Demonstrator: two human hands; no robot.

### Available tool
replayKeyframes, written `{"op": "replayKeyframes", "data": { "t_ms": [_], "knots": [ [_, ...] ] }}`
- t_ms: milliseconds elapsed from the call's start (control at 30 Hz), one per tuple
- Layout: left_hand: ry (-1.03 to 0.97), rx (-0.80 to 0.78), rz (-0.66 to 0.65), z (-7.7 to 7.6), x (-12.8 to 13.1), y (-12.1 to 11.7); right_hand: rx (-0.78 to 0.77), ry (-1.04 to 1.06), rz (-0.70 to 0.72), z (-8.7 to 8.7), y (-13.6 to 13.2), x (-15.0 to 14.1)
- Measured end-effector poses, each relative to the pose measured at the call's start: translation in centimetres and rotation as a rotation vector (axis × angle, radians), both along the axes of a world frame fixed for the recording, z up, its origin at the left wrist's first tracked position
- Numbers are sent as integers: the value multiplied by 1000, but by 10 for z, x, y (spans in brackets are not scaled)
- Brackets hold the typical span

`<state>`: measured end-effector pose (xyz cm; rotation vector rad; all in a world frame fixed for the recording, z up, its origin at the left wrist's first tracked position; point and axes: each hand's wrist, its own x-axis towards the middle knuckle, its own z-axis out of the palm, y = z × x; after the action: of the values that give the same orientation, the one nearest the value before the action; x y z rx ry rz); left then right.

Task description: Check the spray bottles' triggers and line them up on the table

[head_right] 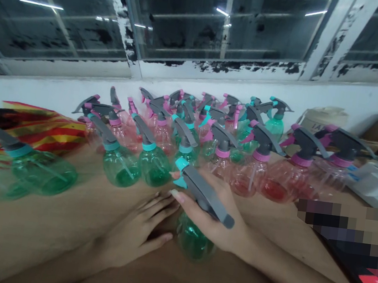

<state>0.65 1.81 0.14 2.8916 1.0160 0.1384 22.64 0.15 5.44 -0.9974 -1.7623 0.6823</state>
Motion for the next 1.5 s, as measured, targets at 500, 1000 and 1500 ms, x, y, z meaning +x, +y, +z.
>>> {"op": "replayKeyframes", "data": {
  "t_ms": [500,1000,1500],
  "knots": [
    [6,-21,1,3,1,-2,28,-47,-20,0,-1,0],
    [-30,-13,5,3,1,-2,33,-9,-10,4,0,-3],
    [-16,-20,6,3,1,-2,-3,-9,-15,0,0,0]
  ]
}}
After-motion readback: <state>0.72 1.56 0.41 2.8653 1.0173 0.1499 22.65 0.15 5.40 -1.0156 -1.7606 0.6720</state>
